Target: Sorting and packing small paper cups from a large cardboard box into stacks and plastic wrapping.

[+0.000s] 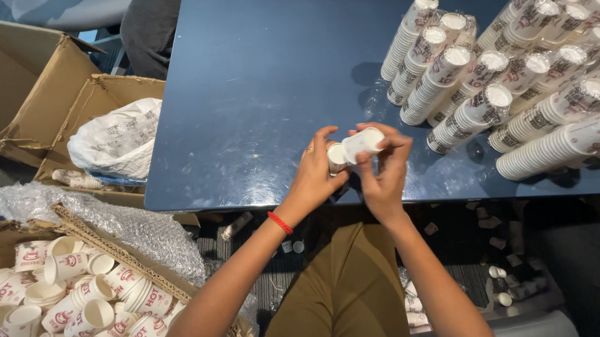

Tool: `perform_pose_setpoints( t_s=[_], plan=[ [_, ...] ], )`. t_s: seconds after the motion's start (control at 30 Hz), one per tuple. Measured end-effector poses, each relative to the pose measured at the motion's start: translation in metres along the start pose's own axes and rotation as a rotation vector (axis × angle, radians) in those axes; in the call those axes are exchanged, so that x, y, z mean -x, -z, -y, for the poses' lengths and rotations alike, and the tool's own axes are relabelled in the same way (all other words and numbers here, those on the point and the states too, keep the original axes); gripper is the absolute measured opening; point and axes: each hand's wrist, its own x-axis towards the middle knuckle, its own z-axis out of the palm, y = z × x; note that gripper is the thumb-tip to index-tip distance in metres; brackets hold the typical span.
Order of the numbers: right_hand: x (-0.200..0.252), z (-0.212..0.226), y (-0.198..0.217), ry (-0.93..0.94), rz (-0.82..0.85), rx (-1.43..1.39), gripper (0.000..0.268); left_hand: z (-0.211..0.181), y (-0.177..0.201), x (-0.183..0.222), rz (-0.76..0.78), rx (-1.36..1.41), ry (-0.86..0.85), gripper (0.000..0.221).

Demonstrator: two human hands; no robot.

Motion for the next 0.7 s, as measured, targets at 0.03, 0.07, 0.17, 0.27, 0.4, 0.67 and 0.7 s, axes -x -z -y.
perform_pose_setpoints(
  t_s=[0.03, 0.07, 0.17, 0.27, 0.4, 0.67, 0.7],
  plan=[
    [0.007, -0.011, -0.002, -0.008, 0.004, -0.003, 0.031, 0.0, -0.002, 0.003, 0.0, 0.0, 0.01, 0.079],
    [0.011, -0.022, -0.005, -0.069, 0.047, 0.138, 0.031, 0.001, -0.001, 0.002, 0.027, 0.037, 0.054, 0.083],
    [0.016, -0.037, -0.006, -0.122, 0.097, 0.369, 0.034, -0.001, 0.001, -0.002, 0.057, 0.088, 0.138, 0.089],
    [0.016, -0.032, -0.006, -0.036, 0.131, 0.379, 0.035, -0.005, 0.003, -0.002, 0.074, 0.115, 0.218, 0.092],
    [0.019, -0.029, -0.01, 0.048, 0.162, 0.358, 0.035, -0.004, 0.004, -0.002, 0.03, 0.111, 0.192, 0.097],
    [0.011, -0.012, -0.016, 0.028, 0.245, 0.549, 0.039, -0.023, 0.029, 0.034, 0.021, 0.072, 0.084, 0.107],
    [0.01, -0.008, -0.019, 0.08, 0.243, 0.546, 0.044, -0.03, 0.039, 0.045, 0.042, 0.053, 0.086, 0.108]
  ],
)
